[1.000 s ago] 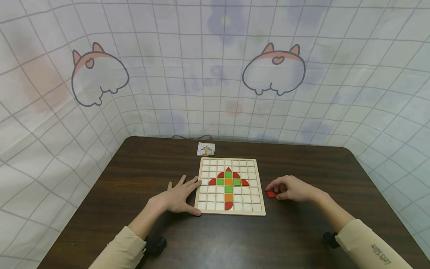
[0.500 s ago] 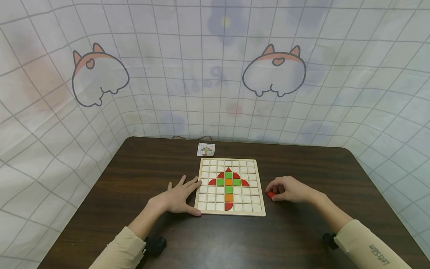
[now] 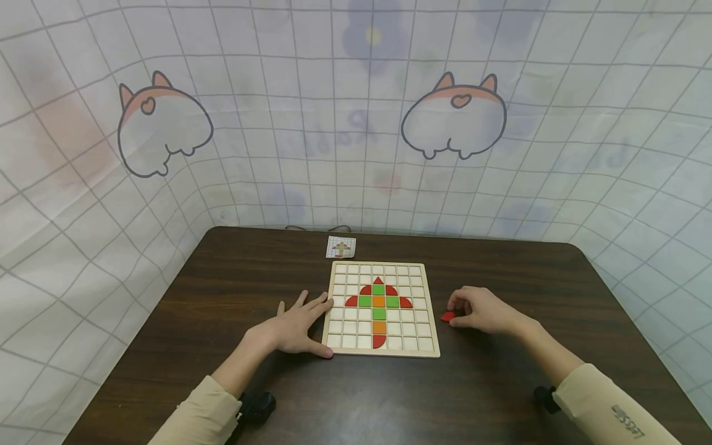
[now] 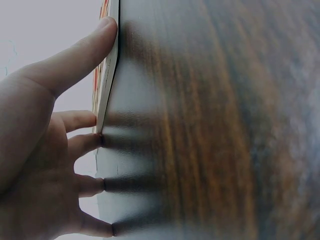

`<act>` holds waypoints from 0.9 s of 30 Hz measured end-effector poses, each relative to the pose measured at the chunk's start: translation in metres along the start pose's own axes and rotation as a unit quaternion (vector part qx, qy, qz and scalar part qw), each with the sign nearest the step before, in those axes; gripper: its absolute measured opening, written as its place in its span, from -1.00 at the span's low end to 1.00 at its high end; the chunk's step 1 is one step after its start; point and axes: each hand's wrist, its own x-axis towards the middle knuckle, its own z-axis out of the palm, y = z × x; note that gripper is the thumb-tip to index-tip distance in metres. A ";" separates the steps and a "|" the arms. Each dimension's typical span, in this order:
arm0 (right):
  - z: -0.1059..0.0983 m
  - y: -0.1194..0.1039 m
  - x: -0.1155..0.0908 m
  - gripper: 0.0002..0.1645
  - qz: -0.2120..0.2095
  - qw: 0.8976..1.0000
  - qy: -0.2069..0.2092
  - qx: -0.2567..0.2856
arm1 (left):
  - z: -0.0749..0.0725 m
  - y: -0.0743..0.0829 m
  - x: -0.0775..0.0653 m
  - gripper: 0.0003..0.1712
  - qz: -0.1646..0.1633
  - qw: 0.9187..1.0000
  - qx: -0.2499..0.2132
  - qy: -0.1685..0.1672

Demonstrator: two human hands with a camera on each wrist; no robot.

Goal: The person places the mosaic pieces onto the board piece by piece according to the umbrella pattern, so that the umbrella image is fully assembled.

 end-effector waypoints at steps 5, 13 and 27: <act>0.000 0.002 -0.002 -0.73 -0.007 1.000 -0.003 0.003 | 0.000 0.000 0.000 0.28 -0.002 1.000 0.002 0.001; 0.001 -0.001 0.000 -0.60 0.016 1.000 0.007 0.005 | -0.001 0.001 -0.001 0.27 0.001 1.000 -0.001 0.000; 0.008 0.001 0.003 -0.77 0.008 0.999 0.031 -0.024 | 0.000 0.002 -0.001 0.28 -0.002 1.000 0.000 0.001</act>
